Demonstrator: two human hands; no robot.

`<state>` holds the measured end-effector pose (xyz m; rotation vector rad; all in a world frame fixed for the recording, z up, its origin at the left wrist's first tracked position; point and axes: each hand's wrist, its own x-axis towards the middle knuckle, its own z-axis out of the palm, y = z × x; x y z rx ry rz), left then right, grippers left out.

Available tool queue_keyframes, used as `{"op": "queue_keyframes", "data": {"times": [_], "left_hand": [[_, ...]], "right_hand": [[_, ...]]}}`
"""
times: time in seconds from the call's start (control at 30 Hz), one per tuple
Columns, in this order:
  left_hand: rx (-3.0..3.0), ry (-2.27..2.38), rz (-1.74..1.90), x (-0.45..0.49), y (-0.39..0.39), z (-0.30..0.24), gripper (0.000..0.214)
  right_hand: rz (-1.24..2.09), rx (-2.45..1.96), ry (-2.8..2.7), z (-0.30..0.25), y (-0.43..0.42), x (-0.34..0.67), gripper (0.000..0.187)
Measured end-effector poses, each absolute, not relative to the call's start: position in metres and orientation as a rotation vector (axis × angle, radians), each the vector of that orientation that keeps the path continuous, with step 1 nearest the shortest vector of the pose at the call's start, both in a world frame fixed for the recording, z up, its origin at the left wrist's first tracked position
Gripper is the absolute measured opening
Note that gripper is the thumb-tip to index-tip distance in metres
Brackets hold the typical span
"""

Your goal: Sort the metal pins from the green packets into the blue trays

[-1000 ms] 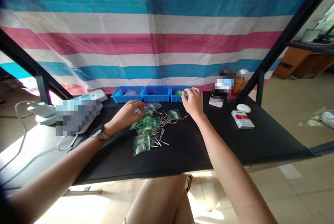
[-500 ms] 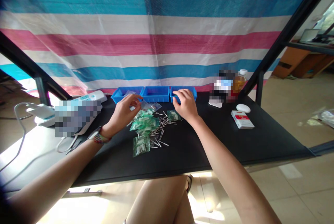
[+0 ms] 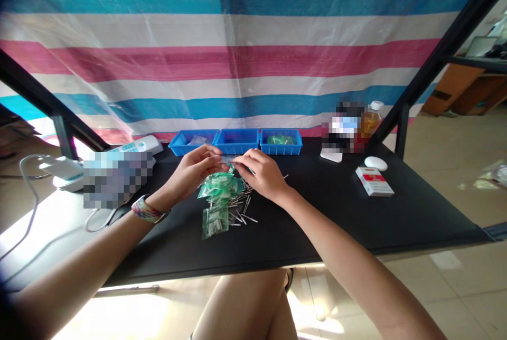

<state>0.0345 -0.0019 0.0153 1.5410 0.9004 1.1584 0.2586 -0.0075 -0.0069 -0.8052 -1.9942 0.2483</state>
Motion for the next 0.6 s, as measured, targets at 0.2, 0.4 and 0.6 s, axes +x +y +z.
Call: {"op": "queue_keyframes", "data": {"times": [0.2,0.4,0.6], "left_hand": [[2.442,1.107,1.264,0.026,-0.011,0.021,0.036],[2.892,0.933,1.042,0.019,-0.01,0.021,0.031],[2.686,0.96,1.106,0.024,-0.011,0.018,0.02]], "right_hand": [[1.173,-0.847,-1.653,-0.001,-0.004,0.261,0.038],[1.479,-0.796,-1.633,0.004,-0.011,0.258,0.044],[1.217,-0.819,-1.706,0.002,-0.017,0.258,0.031]]}}
